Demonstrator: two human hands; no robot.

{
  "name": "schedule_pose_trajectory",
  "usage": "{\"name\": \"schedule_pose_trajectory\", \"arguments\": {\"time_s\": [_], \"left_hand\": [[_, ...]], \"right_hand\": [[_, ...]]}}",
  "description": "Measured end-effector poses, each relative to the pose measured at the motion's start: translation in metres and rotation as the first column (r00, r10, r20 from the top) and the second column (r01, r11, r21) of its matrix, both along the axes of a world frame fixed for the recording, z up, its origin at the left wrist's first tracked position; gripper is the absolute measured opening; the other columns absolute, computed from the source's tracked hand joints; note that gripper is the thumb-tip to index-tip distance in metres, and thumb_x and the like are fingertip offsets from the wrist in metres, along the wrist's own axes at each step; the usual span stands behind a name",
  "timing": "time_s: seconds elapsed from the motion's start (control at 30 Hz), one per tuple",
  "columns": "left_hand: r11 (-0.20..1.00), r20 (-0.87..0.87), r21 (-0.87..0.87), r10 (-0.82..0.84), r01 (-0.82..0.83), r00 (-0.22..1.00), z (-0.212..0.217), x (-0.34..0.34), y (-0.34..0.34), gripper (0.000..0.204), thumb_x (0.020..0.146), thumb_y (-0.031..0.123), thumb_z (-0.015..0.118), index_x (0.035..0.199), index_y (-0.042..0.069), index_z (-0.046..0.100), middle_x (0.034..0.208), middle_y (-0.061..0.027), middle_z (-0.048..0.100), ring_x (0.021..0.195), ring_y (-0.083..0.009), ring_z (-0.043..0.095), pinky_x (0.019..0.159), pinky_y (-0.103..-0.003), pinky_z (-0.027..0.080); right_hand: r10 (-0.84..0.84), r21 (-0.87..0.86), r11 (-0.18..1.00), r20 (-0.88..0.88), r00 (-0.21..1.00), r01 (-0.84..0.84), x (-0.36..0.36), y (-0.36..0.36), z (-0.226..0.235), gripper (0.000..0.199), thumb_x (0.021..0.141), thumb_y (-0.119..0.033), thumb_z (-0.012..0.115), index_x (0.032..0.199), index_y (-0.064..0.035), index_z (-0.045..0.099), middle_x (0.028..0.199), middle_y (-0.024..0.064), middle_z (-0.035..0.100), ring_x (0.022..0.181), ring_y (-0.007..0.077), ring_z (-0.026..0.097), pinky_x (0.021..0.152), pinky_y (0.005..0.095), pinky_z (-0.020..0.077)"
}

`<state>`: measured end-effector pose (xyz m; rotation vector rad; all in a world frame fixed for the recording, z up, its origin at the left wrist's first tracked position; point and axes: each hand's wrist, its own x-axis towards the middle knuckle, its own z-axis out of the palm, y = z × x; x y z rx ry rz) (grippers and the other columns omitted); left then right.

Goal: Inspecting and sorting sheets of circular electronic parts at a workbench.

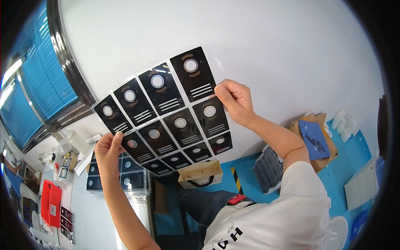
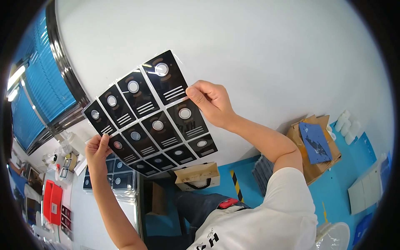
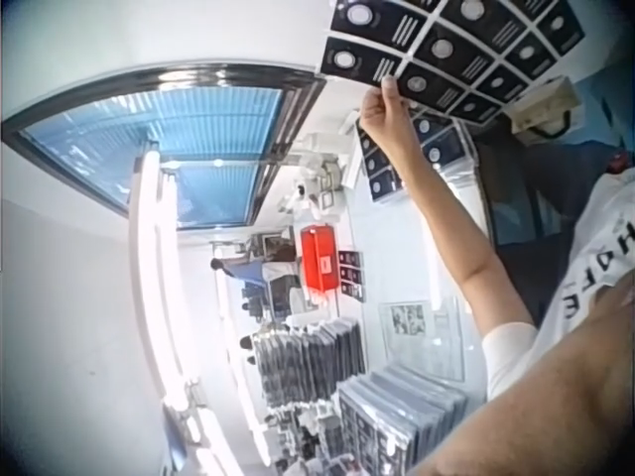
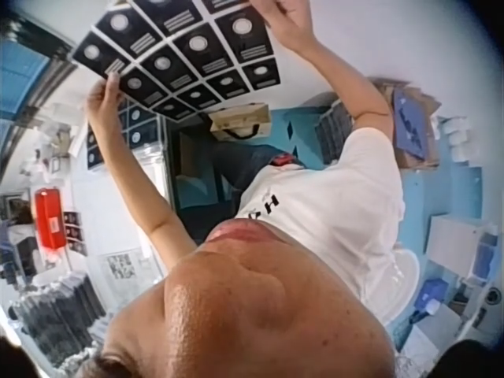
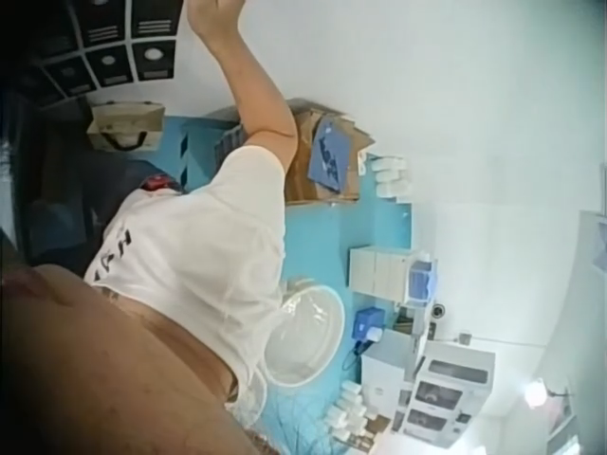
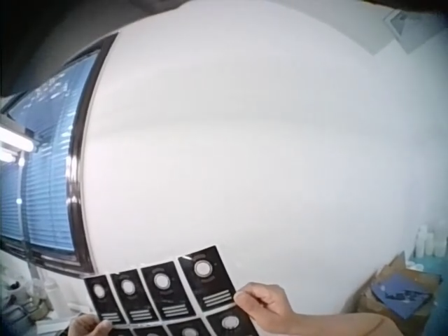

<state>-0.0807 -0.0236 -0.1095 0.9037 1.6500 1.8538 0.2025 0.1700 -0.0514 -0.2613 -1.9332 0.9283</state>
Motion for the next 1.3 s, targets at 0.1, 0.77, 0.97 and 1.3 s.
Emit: {"name": "schedule_pose_trajectory", "arguments": {"time_s": [0.1,0.77,0.97,1.3], "left_hand": [[1.000,-0.003,0.012,0.001,-0.001,1.000,-0.001,-0.001,0.001,0.019,0.087,0.021,0.066,0.078,0.005,0.063,0.065,0.0047,0.056,0.055,-0.0002,0.045,0.051,-0.015,0.039],[0.941,0.098,0.282,-0.223,0.187,0.970,0.008,0.013,0.007,0.019,0.092,0.023,0.058,0.093,0.005,0.066,0.078,0.0035,0.064,0.058,0.0013,0.047,0.050,-0.016,0.034],[0.978,-0.013,0.164,-0.131,0.131,0.991,0.012,0.016,0.009,0.016,0.092,0.019,0.060,0.085,0.006,0.065,0.073,0.0032,0.063,0.056,0.0009,0.048,0.048,-0.015,0.031],[0.985,0.071,0.153,-0.087,0.075,0.994,0.011,0.008,0.006,0.026,0.087,0.021,0.066,0.065,0.012,0.056,0.061,0.0098,0.052,0.052,0.0033,0.035,0.046,-0.016,0.020]], "right_hand": [[-0.021,0.042,0.999,0.008,1.000,0.021,0.000,0.000,0.003,0.027,0.096,-0.022,0.052,0.080,-0.0022,0.060,0.059,-0.0068,0.046,0.050,0.0000,0.035,0.045,0.0177,0.0274],[-0.098,-0.002,0.995,-0.135,0.986,0.099,-0.017,0.026,0.053,0.029,0.097,-0.025,0.049,0.082,-0.0027,0.060,0.071,-0.0026,0.058,0.062,0.0006,0.049,0.056,0.0164,0.0404],[-0.077,-0.004,0.997,-0.204,0.976,0.078,-0.030,0.043,0.067,0.030,0.096,-0.028,0.051,0.083,-0.0030,0.062,0.067,-0.0044,0.055,0.057,0.0003,0.045,0.050,0.0171,0.0362],[-0.001,-0.001,1.000,-0.089,0.996,0.001,-0.040,0.040,0.074,0.033,0.094,-0.030,0.055,0.078,-0.0031,0.065,0.054,-0.0088,0.040,0.046,0.0005,0.029,0.042,0.0183,0.0212]]}}
